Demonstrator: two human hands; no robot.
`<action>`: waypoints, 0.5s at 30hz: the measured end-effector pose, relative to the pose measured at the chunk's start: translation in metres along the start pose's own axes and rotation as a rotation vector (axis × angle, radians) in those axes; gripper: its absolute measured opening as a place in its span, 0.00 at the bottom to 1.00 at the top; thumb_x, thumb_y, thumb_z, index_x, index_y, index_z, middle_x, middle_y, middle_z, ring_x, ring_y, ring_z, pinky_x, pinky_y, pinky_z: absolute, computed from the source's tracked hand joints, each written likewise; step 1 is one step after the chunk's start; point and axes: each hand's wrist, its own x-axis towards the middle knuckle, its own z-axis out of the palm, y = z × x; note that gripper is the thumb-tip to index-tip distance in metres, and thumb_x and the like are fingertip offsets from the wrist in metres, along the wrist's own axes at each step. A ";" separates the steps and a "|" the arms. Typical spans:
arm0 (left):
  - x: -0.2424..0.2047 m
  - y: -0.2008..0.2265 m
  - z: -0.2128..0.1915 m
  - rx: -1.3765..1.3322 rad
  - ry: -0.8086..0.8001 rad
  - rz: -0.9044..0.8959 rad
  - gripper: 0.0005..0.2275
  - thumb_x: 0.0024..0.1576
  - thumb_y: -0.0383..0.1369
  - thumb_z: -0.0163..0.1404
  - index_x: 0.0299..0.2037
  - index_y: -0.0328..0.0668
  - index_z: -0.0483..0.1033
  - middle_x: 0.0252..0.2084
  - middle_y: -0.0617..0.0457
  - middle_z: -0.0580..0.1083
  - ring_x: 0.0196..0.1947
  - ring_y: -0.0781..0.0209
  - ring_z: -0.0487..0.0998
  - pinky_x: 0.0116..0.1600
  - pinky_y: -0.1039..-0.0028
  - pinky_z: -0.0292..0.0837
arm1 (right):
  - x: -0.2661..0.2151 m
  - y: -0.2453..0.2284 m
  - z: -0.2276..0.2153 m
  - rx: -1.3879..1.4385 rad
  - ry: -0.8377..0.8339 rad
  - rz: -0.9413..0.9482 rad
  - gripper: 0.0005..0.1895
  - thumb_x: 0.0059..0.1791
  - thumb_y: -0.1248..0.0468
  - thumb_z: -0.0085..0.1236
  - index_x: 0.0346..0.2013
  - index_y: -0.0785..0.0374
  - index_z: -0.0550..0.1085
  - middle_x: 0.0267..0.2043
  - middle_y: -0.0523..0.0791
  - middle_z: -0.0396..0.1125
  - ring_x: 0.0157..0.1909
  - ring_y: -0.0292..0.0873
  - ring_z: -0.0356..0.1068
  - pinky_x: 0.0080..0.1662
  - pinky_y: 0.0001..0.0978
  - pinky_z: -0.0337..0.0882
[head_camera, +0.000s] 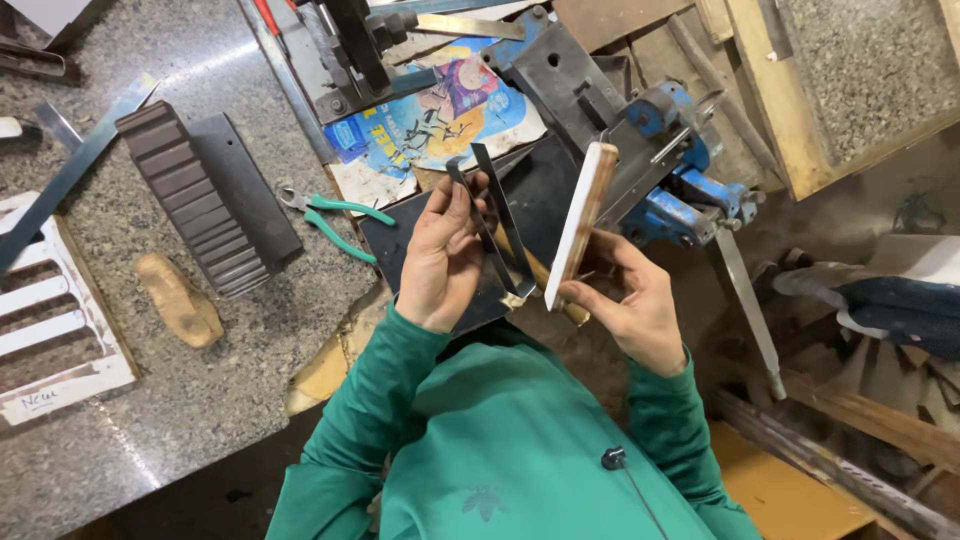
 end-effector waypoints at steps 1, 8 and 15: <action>-0.001 -0.001 -0.001 -0.015 -0.030 0.006 0.13 0.68 0.33 0.53 0.58 0.33 0.71 0.42 0.58 0.73 0.36 0.76 0.71 0.50 0.80 0.68 | 0.000 -0.004 0.004 -0.050 0.028 -0.018 0.30 0.47 0.72 0.67 0.62 0.73 0.68 0.49 0.49 0.73 0.51 0.39 0.74 0.54 0.32 0.76; -0.008 -0.004 0.008 0.014 0.025 0.005 0.14 0.65 0.34 0.52 0.58 0.41 0.70 0.53 0.56 0.75 0.44 0.71 0.75 0.53 0.74 0.71 | 0.006 -0.030 0.036 -0.378 0.103 -0.186 0.26 0.46 0.71 0.69 0.57 0.71 0.71 0.44 0.47 0.77 0.45 0.38 0.79 0.49 0.29 0.77; -0.010 -0.008 0.001 0.009 0.011 0.004 0.13 0.67 0.33 0.52 0.59 0.40 0.70 0.54 0.56 0.74 0.45 0.70 0.74 0.53 0.74 0.70 | 0.000 -0.036 0.047 -0.531 0.139 -0.257 0.22 0.45 0.70 0.70 0.53 0.68 0.74 0.42 0.48 0.74 0.43 0.42 0.79 0.46 0.31 0.77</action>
